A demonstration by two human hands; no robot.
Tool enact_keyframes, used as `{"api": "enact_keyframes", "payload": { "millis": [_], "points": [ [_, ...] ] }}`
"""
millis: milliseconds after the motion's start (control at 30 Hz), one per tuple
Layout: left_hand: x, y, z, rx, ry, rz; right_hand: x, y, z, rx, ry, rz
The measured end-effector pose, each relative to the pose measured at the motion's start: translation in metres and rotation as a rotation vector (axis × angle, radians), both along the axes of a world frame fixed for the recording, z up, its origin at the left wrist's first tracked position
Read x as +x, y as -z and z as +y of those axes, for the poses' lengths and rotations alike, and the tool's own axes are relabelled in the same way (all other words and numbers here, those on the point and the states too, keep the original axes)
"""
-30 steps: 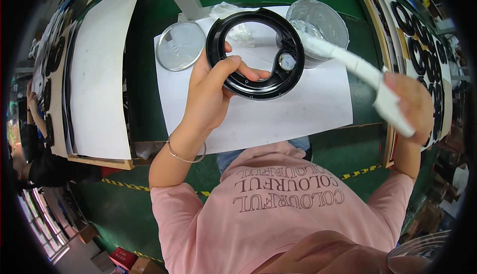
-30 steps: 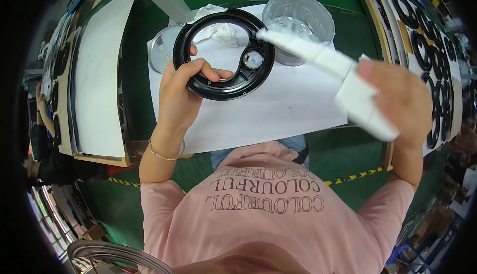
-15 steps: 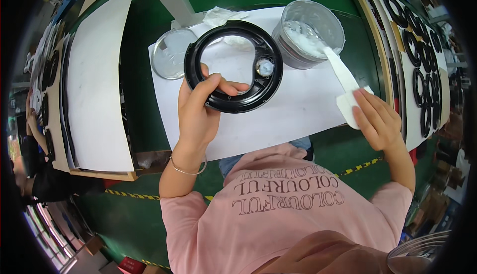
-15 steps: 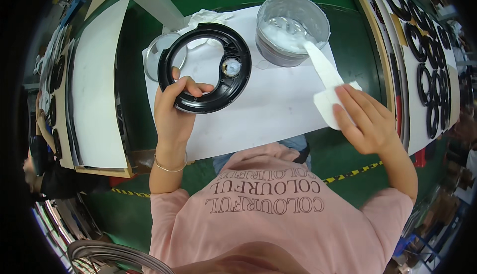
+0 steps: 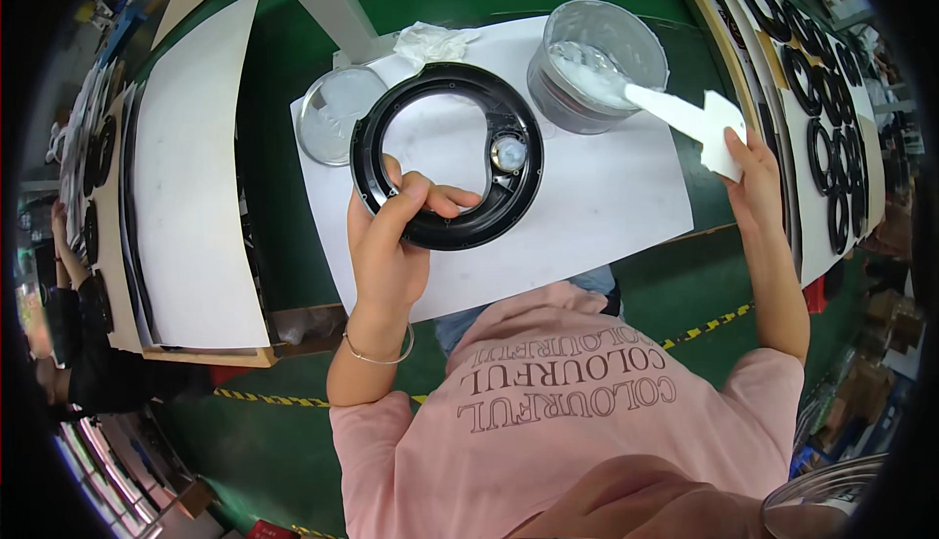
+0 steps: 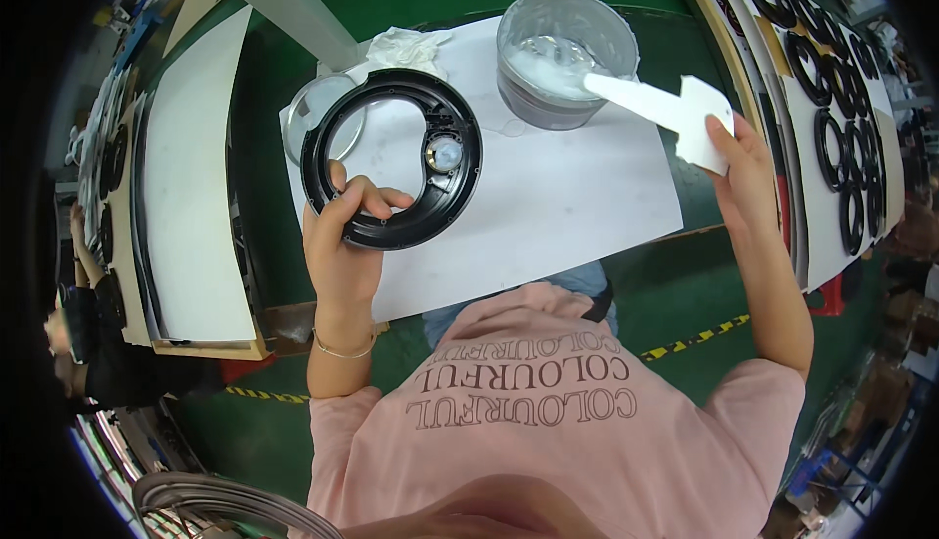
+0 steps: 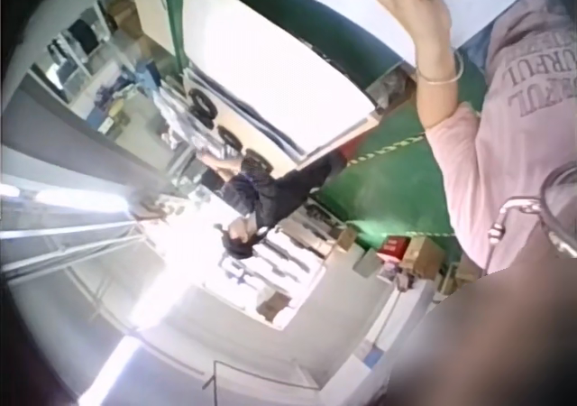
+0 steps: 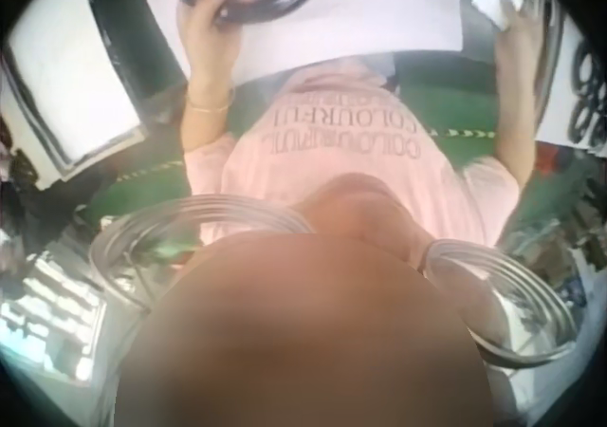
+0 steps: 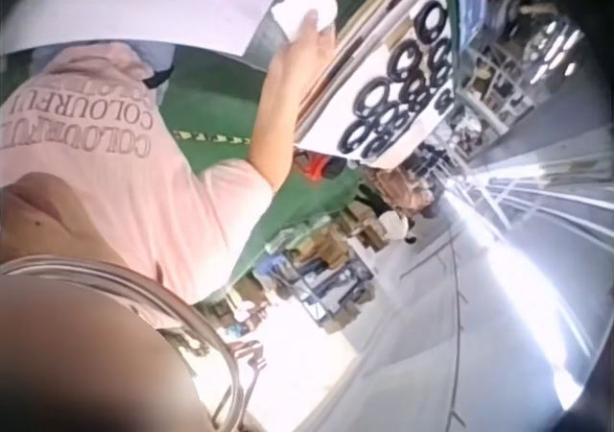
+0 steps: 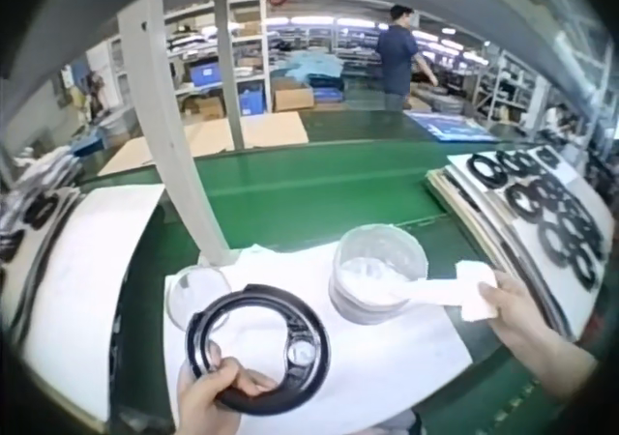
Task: Applying white paste or adhesive to circular black plastic components using a plastic spatula.
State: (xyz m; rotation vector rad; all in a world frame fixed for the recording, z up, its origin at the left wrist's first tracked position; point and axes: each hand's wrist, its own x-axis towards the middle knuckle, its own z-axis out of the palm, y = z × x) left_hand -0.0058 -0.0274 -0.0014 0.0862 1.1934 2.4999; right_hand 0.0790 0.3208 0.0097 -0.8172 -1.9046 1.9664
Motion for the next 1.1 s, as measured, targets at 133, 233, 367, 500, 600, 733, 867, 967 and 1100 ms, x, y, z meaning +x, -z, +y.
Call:
{"api": "enact_keyframes", "payload": {
  "millis": [133, 233, 367, 500, 600, 733, 867, 967, 1100],
  "points": [
    [0.001, 0.005, -0.007, -0.033, -0.030, 0.016, 0.016, -0.006, 0.012, 0.055, 0.037, -0.035],
    [-0.002, 0.006, -0.005, -0.036, -0.035, 0.009, 0.023, -0.016, 0.026, 0.078, 0.034, 0.076],
    [-0.003, 0.006, 0.000, -0.019, -0.012, 0.018, -0.001, -0.041, 0.019, 0.318, 0.048, 0.342],
    [-0.001, 0.004, 0.001, -0.007, -0.009, 0.039, -0.031, -0.053, 0.007, 1.510, -0.141, 0.409],
    [0.002, 0.004, -0.004, -0.029, -0.046, 0.027, -0.071, -0.060, -0.014, 1.783, -0.670, 0.676],
    [0.003, 0.006, -0.015, -0.053, -0.107, 0.030, -0.092, -0.054, -0.026, 1.844, -0.796, 0.756],
    [0.002, 0.009, -0.023, -0.028, -0.162, 0.033, -0.109, -0.050, -0.019, 1.859, -0.781, 0.826],
    [0.000, 0.016, -0.029, -0.012, -0.194, 0.062, -0.119, -0.048, -0.017, 1.885, -0.796, 0.865],
    [0.016, 0.035, -0.028, -0.063, -0.249, 0.162, -0.130, -0.046, -0.014, 1.860, -0.803, 0.877]
  ]
}}
